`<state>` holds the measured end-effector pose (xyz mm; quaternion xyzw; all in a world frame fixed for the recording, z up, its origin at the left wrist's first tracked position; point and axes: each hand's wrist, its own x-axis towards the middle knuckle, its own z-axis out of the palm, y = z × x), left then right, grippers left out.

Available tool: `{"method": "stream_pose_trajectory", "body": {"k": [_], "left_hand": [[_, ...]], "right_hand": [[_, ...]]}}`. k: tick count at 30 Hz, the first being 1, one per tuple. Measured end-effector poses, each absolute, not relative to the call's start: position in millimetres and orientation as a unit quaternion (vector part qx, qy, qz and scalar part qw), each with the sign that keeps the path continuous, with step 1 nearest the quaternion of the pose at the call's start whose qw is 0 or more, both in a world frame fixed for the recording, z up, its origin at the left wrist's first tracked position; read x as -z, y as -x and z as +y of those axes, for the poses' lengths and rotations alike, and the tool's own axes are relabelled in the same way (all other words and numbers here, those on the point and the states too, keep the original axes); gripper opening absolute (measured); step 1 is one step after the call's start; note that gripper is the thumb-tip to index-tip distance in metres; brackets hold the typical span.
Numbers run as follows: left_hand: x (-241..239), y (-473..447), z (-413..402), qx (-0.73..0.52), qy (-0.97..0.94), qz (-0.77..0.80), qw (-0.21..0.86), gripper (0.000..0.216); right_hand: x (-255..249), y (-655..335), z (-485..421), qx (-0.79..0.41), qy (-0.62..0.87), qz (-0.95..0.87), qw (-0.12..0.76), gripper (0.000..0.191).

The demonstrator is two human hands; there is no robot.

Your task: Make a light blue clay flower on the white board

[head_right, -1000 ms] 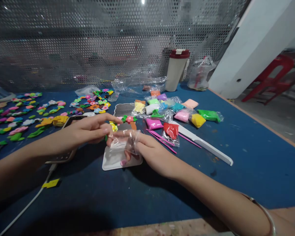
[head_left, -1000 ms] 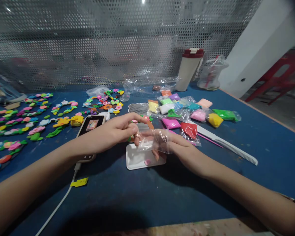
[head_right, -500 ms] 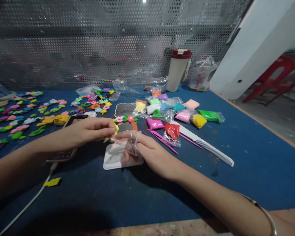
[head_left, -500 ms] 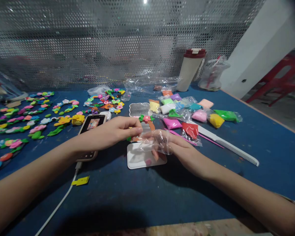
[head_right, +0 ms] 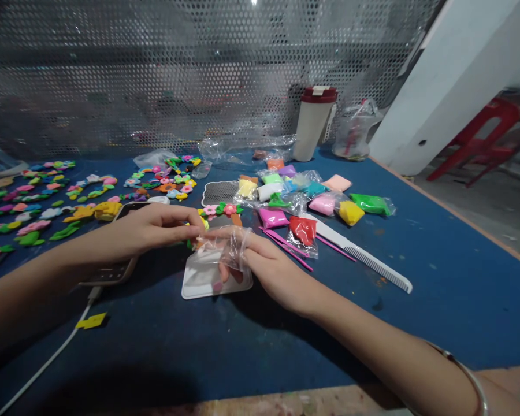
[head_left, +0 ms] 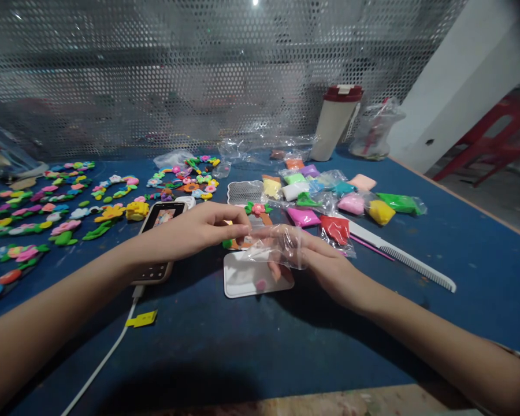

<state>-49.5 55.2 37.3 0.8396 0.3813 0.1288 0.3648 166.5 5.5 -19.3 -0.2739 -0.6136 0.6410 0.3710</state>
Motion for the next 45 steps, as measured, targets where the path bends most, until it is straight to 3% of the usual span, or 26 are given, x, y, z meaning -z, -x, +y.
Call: {"method": "stream_pose_trajectory", "body": {"k": [7,17,20,26,30,45], "left_hand": [[-38,49,55,-0.125,-0.861,0.366,0.329,0.028],[-40,44,50,-0.178,-0.893,0.391,0.139,0.021],[-39,44,50,-0.190,-0.877,0.410,0.166,0.021],[-37,45,53,-0.218,-0.815,0.410,0.347,0.024],[-39,46,52,-0.208,-0.796,0.402,0.403,0.022],[-33,48,57,-0.140,-0.819,0.411,0.376,0.023]], "right_hand": [[26,-165,7,-0.654,0.256,-0.608,0.370,0.028],[13,-166,7,-0.582,0.311,-0.663,0.353,0.026],[15,-167,7,-0.566,0.316,-0.668,0.367,0.026],[17,-168,6,-0.551,0.328,-0.678,0.360,0.036],[17,-169,8,-0.536,0.330,-0.698,0.342,0.039],[16,-171,11,-0.576,0.327,-0.693,0.283,0.044]]}}
